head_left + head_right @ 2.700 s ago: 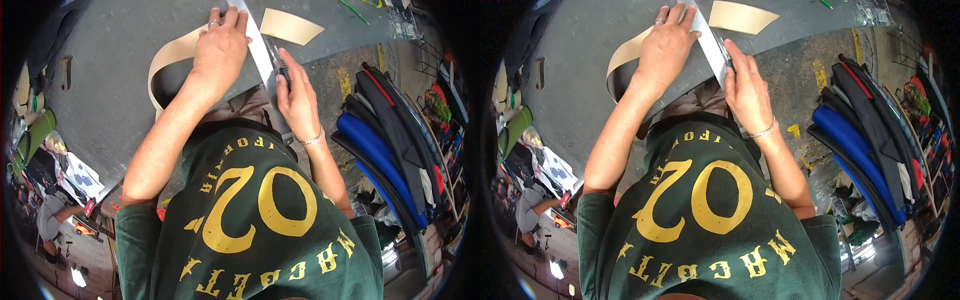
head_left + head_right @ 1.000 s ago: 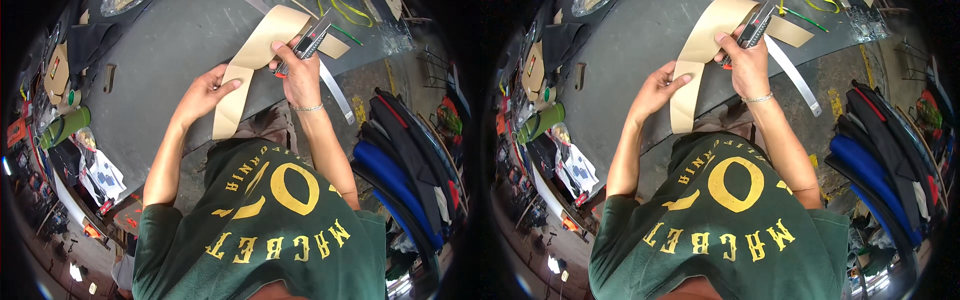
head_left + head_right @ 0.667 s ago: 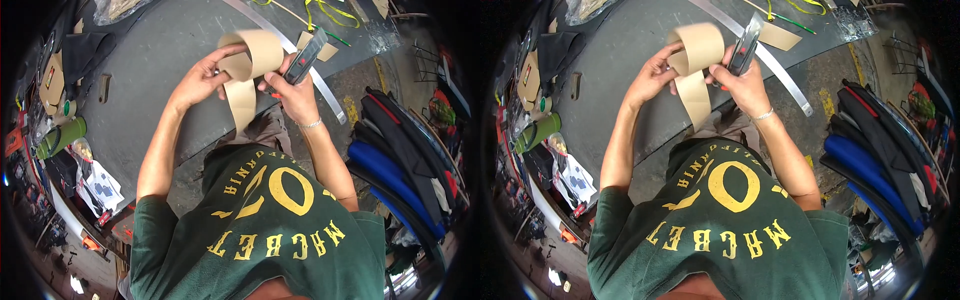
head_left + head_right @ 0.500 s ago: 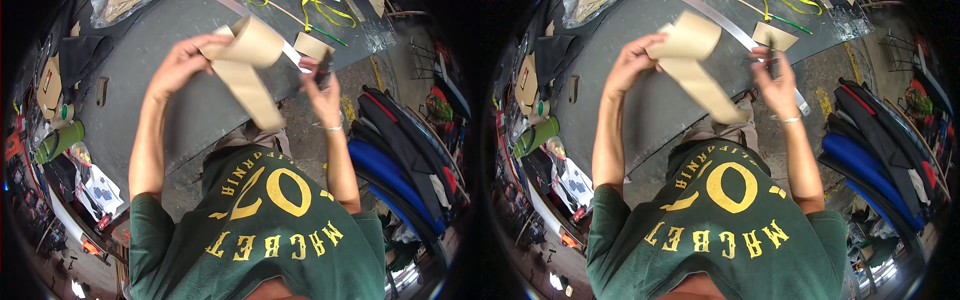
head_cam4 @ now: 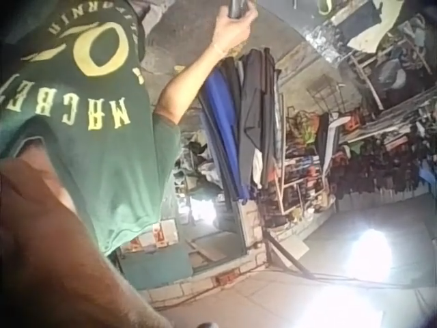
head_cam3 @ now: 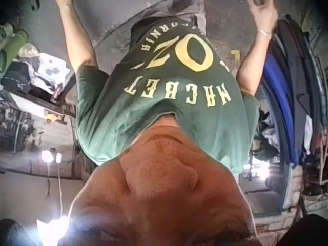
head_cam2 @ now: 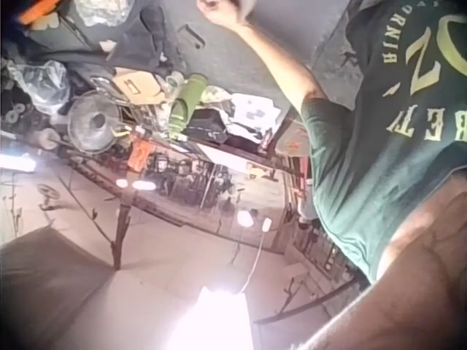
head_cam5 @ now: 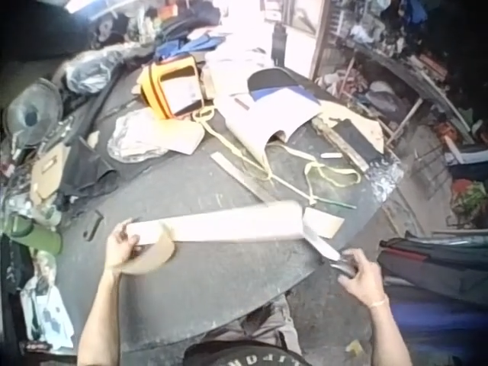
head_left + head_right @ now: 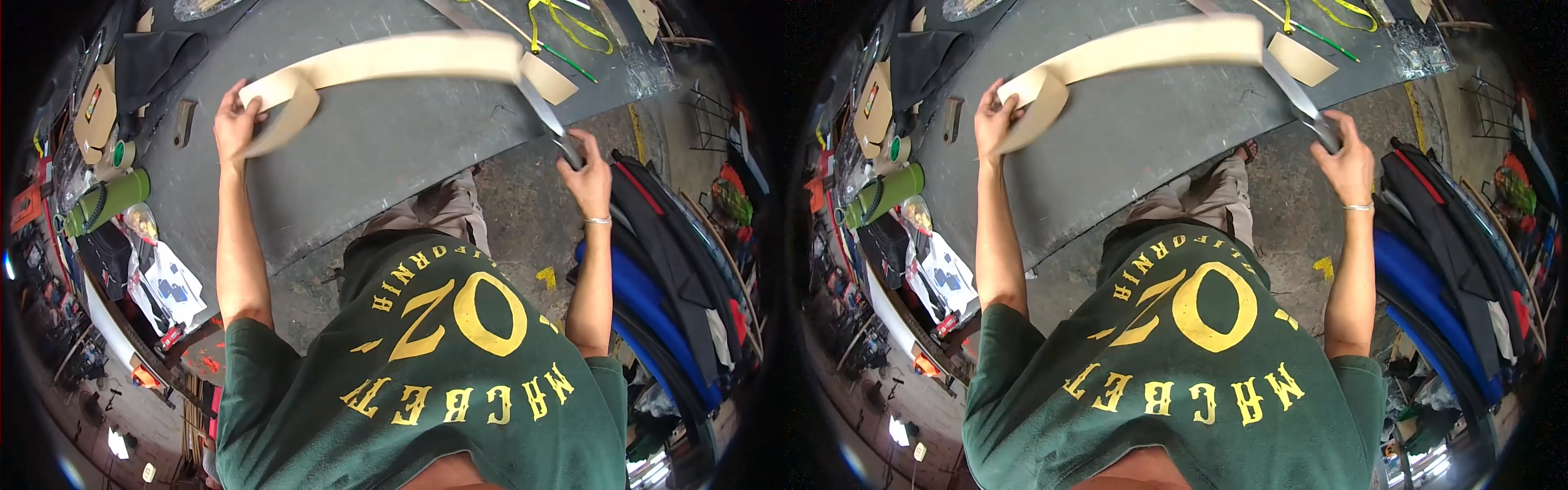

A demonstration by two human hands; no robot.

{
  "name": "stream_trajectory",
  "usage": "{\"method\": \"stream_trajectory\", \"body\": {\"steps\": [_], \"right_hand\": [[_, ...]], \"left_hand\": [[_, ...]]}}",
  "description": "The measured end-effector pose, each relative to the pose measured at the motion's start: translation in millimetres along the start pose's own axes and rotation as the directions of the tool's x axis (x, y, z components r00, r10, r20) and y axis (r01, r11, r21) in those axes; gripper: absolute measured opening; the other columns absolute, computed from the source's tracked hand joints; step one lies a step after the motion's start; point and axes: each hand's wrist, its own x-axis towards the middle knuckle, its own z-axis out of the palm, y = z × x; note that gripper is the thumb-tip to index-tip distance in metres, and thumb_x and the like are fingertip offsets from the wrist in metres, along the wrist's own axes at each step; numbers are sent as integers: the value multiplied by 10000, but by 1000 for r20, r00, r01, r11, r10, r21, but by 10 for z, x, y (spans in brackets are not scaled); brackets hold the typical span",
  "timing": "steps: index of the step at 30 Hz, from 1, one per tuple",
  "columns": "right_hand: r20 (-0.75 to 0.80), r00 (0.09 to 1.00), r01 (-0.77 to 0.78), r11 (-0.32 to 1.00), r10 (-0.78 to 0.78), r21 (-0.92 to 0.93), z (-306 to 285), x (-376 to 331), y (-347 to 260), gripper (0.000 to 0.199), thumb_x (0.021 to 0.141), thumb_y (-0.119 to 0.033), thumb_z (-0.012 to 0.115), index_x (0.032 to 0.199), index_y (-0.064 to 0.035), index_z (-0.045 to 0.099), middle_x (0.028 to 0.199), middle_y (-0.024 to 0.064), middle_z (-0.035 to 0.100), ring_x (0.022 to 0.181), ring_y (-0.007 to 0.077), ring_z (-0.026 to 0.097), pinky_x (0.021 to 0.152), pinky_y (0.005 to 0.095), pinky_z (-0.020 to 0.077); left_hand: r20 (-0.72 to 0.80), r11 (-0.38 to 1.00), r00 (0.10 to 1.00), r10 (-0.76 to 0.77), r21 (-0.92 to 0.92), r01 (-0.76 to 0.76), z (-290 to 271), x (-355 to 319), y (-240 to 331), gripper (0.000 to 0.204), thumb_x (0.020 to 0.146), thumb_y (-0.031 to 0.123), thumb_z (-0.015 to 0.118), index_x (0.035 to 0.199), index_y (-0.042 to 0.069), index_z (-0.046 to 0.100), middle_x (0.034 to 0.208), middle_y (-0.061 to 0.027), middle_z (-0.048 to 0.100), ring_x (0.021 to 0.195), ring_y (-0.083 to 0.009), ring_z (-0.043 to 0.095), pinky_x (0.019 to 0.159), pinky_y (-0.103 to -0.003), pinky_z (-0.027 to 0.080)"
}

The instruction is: Measuring and marking a strip of material with a pencil, then cutting it along a ruler using a utility knife on a workbench.

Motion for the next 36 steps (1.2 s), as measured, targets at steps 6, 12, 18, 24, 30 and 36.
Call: {"method": "stream_trajectory", "body": {"steps": [6,12,18,24,30,36], "right_hand": [[-108,992,43,990,-58,-131,-203,-234,191,324,789,-289,843,867,-66,622,667,129,575,583,285,586,615,351,506],[-333,943,40,989,10,142,-55,-425,38,189,903,-130,780,879,-30,621,728,-9,584,659,96,501,625,273,463],[-207,872,477,863,-442,165,326,-724,-721,255,708,-112,861,869,-83,666,753,54,652,671,205,644,637,335,529],[116,950,254,936,-289,245,896,-1072,-987,332,671,-211,910,805,-85,633,701,91,627,655,308,638,626,384,499],[232,964,114,989,-134,97,950,-985,-856,463,704,-367,931,866,-38,649,817,123,664,732,336,655,657,396,521],[78,990,116,993,-119,36,896,-336,-1026,323,863,-281,824,940,-4,677,927,196,688,859,375,692,747,398,545]], "left_hand": [[-15,997,997,-71,-17,71,-1,-260,82,523,952,68,687,1438,-18,513,1019,-54,699,693,-67,630,622,-209,533],[109,956,979,-170,-221,190,-1,-379,1,513,962,75,686,1439,-1,513,981,-31,689,679,-61,610,594,-197,511],[143,938,967,-212,-248,243,88,-770,-66,479,984,59,673,1430,-5,512,956,-38,693,686,-63,610,608,-192,527],[119,937,956,-266,-200,286,-91,-1187,-182,462,987,80,685,1418,-3,541,935,-31,684,695,-66,611,617,-206,523],[-47,932,946,-319,162,323,-118,-1386,-46,538,955,168,748,1438,38,551,843,-14,640,661,-73,606,589,-239,514],[-112,589,970,214,808,-36,121,-1578,13,449,944,253,730,1323,49,604,1309,-201,557,1194,-379,548,972,-474,487]]}}
